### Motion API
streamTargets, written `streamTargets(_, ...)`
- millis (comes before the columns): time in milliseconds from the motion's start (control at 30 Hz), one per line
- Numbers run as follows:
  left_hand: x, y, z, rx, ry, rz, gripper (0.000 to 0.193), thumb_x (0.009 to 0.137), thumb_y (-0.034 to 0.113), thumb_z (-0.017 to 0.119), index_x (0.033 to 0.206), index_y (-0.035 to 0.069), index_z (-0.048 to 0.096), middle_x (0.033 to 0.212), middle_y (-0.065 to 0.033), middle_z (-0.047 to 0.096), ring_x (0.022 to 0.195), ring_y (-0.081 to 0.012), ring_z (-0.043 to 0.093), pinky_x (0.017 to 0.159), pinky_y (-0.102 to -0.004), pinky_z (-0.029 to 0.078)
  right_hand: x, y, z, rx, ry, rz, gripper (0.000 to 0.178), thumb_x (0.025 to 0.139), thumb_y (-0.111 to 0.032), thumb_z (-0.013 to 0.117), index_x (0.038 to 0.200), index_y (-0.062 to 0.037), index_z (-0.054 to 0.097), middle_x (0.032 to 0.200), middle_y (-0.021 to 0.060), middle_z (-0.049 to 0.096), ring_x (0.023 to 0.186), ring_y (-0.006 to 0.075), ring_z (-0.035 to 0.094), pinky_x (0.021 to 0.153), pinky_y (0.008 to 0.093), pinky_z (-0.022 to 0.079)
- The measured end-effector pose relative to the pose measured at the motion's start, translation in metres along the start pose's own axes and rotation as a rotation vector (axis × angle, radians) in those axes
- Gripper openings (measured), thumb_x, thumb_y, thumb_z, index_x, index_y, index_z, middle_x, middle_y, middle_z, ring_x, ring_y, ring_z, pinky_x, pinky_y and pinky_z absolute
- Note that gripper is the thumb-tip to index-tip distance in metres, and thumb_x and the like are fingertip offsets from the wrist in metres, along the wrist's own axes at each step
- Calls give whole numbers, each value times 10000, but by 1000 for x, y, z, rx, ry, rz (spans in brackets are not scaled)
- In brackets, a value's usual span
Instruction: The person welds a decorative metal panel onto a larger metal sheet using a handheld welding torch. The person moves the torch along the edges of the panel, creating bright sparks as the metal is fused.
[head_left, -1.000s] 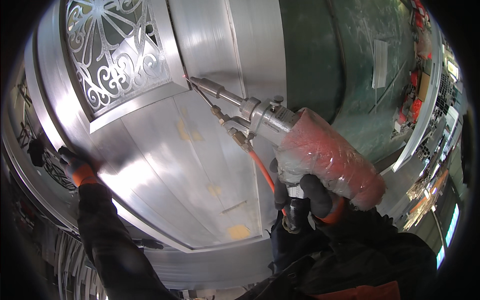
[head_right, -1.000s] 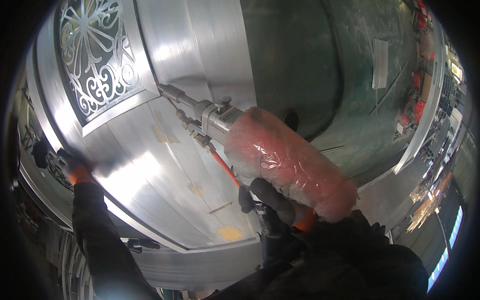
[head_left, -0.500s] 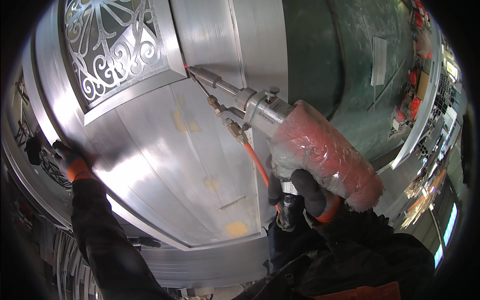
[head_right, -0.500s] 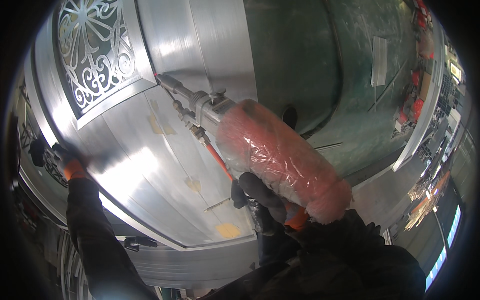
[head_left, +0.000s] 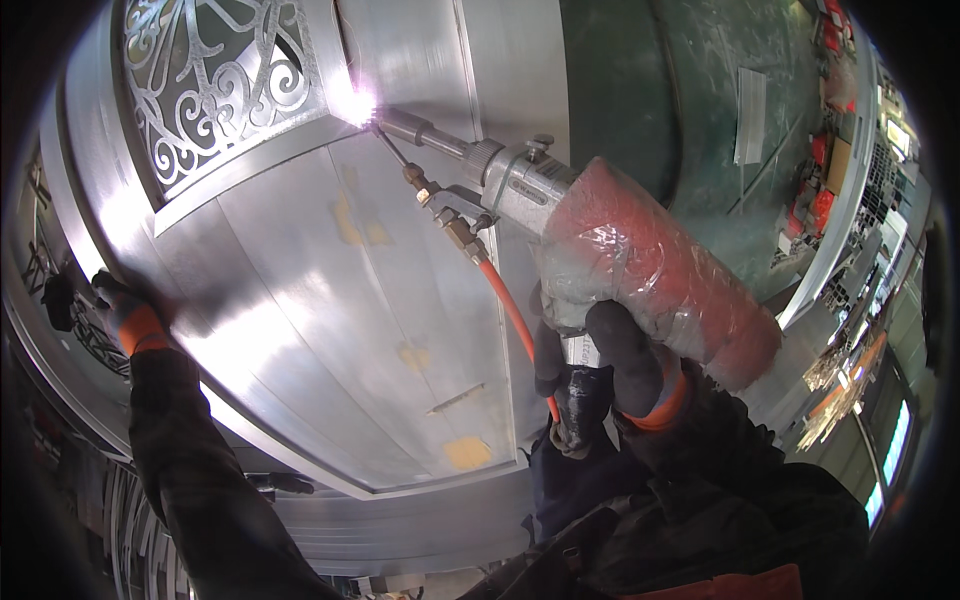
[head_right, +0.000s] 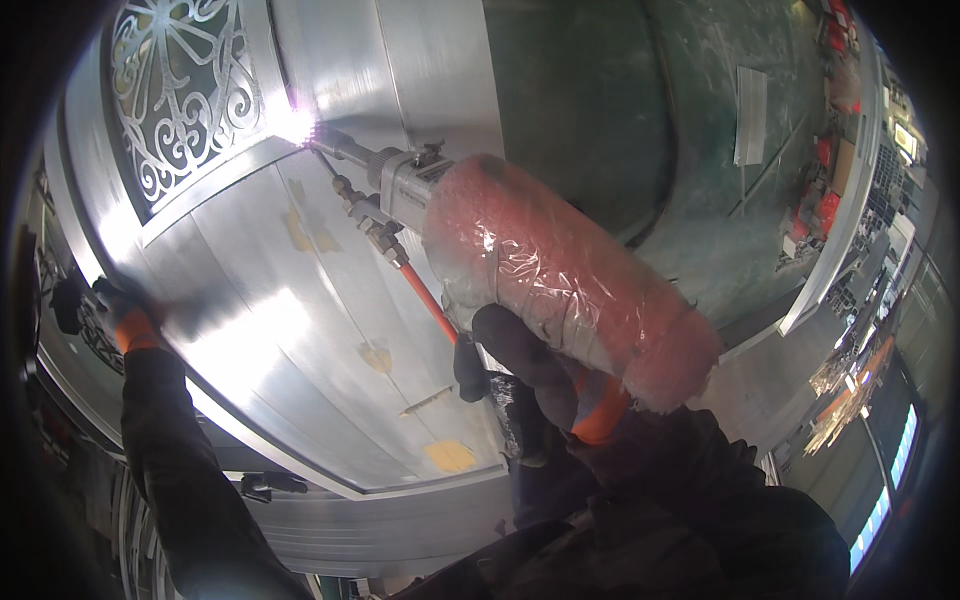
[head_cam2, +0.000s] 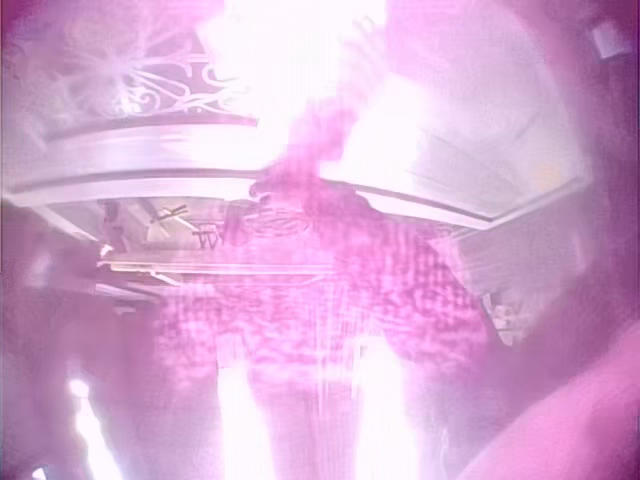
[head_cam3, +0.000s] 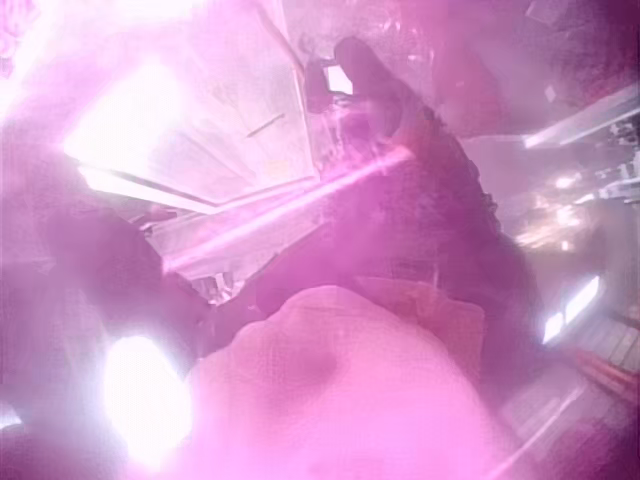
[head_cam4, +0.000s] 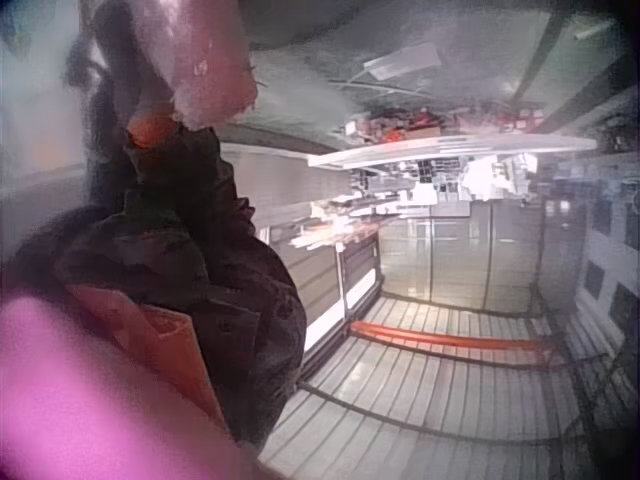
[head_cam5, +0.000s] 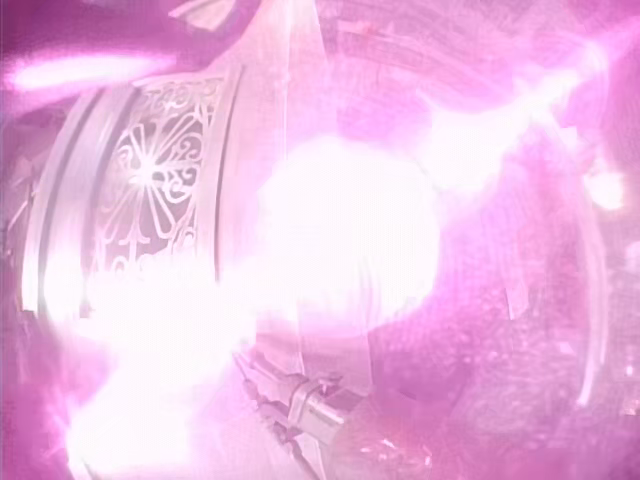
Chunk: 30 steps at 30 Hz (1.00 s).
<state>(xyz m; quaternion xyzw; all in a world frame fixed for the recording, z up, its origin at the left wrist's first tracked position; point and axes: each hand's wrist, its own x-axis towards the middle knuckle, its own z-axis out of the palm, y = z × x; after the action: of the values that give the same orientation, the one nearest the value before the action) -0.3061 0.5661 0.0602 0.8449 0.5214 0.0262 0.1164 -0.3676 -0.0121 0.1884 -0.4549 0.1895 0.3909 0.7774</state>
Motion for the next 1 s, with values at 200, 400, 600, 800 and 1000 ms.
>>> streamTargets(200, 2, -1, -1, -38, -32, 8, 773, 973, 671, 431, 1302, -2, 622, 1234, -202, 678, 1148, -349, 640, 978, -413, 478, 0, -6, 13, 19, 82, -7, 571, 956, -566, 508, 1003, -3, 585, 764, 89, 630, 619, 155, 606, 547, 271, 479)
streamTargets(400, 5, -5, 4, -53, 2, -10, 760, 977, 659, 437, 1303, -2, 621, 1239, -202, 676, 1153, -351, 638, 978, -412, 478, -4, -5, 8, 5, 57, 24, 567, 952, -563, 516, 982, -2, 593, 751, 87, 628, 602, 156, 605, 545, 267, 479)
streamTargets(600, 9, -9, 4, -135, -13, 49, 733, 984, 637, 448, 1308, 3, 620, 1247, -196, 674, 1158, -343, 638, 979, -406, 478, -10, -6, 10, 7, 110, 33, 560, 947, -540, 537, 1027, 11, 585, 753, 91, 630, 607, 164, 609, 550, 281, 489)
streamTargets(800, 7, -7, 4, -159, -29, 50, 700, 994, 607, 455, 1310, 4, 619, 1265, -193, 668, 1177, -337, 632, 994, -407, 473, -23, -38, 40, -57, 241, 115, 759, 961, -540, 534, 1368, 93, 434, 782, 112, 639, 622, 185, 627, 563, 288, 511)
streamTargets(1000, 6, -3, 0, -19, 6, 47, 744, 989, 609, 463, 1354, -33, 551, 1262, -241, 653, 1159, -371, 632, 989, -424, 474, -16, -53, 28, -183, 236, 122, 767, 980, -571, 471, 1366, 91, 427, 758, 108, 635, 631, 199, 624, 559, 292, 517)
